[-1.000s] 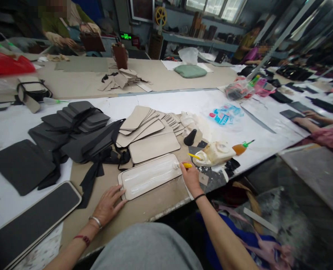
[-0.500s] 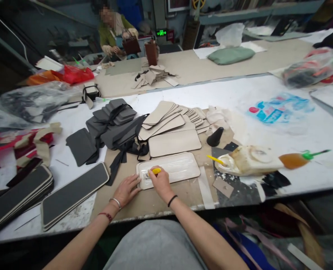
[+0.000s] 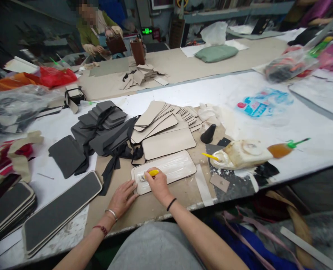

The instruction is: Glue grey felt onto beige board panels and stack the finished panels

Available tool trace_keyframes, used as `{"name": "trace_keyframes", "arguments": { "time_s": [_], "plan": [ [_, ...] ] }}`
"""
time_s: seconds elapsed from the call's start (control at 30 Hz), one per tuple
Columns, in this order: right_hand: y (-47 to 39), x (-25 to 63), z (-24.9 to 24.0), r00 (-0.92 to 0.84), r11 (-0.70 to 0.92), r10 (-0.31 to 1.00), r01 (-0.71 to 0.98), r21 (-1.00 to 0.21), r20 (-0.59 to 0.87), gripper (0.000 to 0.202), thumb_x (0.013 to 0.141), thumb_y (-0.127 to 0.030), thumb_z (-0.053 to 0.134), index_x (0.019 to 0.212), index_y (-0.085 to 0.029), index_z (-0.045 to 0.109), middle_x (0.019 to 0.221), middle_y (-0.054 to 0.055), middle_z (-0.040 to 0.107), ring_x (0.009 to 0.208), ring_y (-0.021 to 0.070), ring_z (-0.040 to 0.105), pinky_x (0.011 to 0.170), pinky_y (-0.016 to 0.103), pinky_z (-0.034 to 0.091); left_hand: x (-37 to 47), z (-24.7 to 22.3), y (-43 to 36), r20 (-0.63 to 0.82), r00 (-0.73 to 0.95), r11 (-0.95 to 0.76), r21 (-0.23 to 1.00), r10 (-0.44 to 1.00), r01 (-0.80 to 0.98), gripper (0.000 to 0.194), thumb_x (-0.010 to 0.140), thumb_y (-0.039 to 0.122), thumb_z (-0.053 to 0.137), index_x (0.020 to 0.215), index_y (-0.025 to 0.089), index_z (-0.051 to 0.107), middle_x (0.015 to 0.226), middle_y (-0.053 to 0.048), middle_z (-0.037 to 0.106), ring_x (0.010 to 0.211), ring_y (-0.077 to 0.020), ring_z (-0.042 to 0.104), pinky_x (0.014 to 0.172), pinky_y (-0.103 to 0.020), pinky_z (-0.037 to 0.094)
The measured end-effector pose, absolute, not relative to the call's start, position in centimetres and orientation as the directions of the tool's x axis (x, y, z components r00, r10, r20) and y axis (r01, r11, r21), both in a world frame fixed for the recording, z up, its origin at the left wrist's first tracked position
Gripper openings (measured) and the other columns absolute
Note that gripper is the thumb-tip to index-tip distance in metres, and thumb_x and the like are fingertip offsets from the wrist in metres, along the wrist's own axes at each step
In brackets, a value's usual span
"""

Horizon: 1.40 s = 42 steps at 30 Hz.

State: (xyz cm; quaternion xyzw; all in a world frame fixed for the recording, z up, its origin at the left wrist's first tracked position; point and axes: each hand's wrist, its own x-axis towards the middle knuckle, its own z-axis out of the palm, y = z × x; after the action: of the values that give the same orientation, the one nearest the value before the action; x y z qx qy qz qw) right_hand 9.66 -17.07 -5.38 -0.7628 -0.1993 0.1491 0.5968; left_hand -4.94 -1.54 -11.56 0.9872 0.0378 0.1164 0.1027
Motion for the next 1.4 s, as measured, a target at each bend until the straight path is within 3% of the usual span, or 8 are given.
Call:
{"name": "trace_keyframes", "arguments": {
  "time_s": [0.1,0.27,0.37,0.57,0.87,1.13,1.23,1.4],
  "plan": [
    [-17.2,11.0,-6.6,0.899,-0.232,0.438,0.091,-0.969,-0.021,0.022,0.078,-0.039,0.051,0.075,-0.02,0.061,0.07,0.001,0.064,0.068,0.0164,0.06,0.065,0.026,0.045,-5.1,-11.9,-1.3,0.247,0.964,-0.977,0.206,0.099,0.047,0.035,0.083,0.04,0.05,0.112,0.023,0.058,0.119,-0.011,0.06,0.112,-0.0269,0.053,0.089,-0.048,0.047],
    [-24.7,17.2,-6.3,0.989,-0.439,0.125,0.127,-0.89,0.079,0.033,0.079,-0.046,0.047,0.078,-0.017,0.061,0.071,0.006,0.065,0.069,0.0195,0.06,0.068,0.031,0.045,-5.1,-12.1,-1.3,0.285,0.955,-0.985,0.171,0.077,0.028,0.034,0.082,0.038,0.052,0.112,0.024,0.057,0.118,-0.009,0.061,0.11,-0.0266,0.054,0.088,-0.045,0.046],
    [-28.2,19.1,-5.5,0.982,-0.545,0.035,0.176,-0.82,0.188,0.036,0.08,-0.049,0.046,0.08,-0.017,0.061,0.077,0.008,0.066,0.074,0.0206,0.06,0.073,0.033,0.045,-5.1,-12.0,-1.3,0.305,0.949,-0.984,0.179,0.079,0.025,0.034,0.083,0.039,0.051,0.112,0.024,0.058,0.117,-0.009,0.062,0.109,-0.0266,0.054,0.088,-0.045,0.046],
    [-29.5,17.5,-4.4,0.904,-0.633,0.209,0.415,-0.653,0.372,0.034,0.085,-0.047,0.042,0.083,-0.018,0.06,0.084,0.009,0.064,0.081,0.0209,0.059,0.079,0.036,0.046,-5.0,-11.7,-1.4,0.333,0.94,-0.985,0.171,0.072,0.015,0.033,0.082,0.036,0.052,0.111,0.023,0.058,0.116,-0.009,0.062,0.109,-0.0259,0.055,0.087,-0.044,0.047],
    [-23.3,17.8,-0.5,0.862,-0.583,0.422,0.496,-0.644,0.282,0.031,0.087,-0.046,0.038,0.075,-0.021,0.052,0.069,0.005,0.059,0.065,0.0187,0.056,0.065,0.031,0.043,-4.8,-10.0,-1.7,0.257,0.948,-0.929,0.359,0.188,0.087,0.031,0.075,0.029,0.059,0.106,0.026,0.058,0.116,-0.009,0.061,0.107,-0.0255,0.056,0.086,-0.046,0.051],
    [-12.1,21.0,1.1,0.731,-0.403,0.655,0.553,-0.729,0.193,0.026,0.091,-0.037,0.028,0.083,-0.022,0.047,0.07,0.002,0.059,0.063,0.0157,0.056,0.059,0.027,0.041,0.3,-7.2,3.0,0.383,0.74,-0.776,0.56,0.553,0.29,0.022,0.083,0.031,0.049,0.1,0.021,0.059,0.099,-0.008,0.065,0.095,-0.0202,0.062,0.083,-0.038,0.054],
    [-8.6,23.5,0.2,0.699,-0.53,0.691,0.664,-0.528,0.185,0.02,0.09,-0.028,0.031,0.084,-0.021,0.049,0.068,0.002,0.058,0.061,0.0166,0.056,0.057,0.027,0.038,3.4,-6.5,6.1,0.416,0.667,-0.737,0.601,0.619,0.309,0.021,0.082,0.032,0.05,0.097,0.02,0.059,0.095,-0.008,0.065,0.091,-0.0197,0.062,0.082,-0.037,0.054],
    [-3.7,28.3,-0.1,0.682,-0.666,0.721,0.731,-0.148,0.123,0.011,0.087,-0.027,0.046,0.088,-0.019,0.054,0.088,0.008,0.06,0.08,0.0203,0.058,0.061,0.027,0.038,7.4,-6.3,8.8,0.418,0.677,-0.724,0.643,0.606,0.251,0.022,0.082,0.031,0.049,0.098,0.02,0.06,0.095,-0.008,0.065,0.09,-0.0191,0.063,0.083,-0.036,0.053]
  ]
}}
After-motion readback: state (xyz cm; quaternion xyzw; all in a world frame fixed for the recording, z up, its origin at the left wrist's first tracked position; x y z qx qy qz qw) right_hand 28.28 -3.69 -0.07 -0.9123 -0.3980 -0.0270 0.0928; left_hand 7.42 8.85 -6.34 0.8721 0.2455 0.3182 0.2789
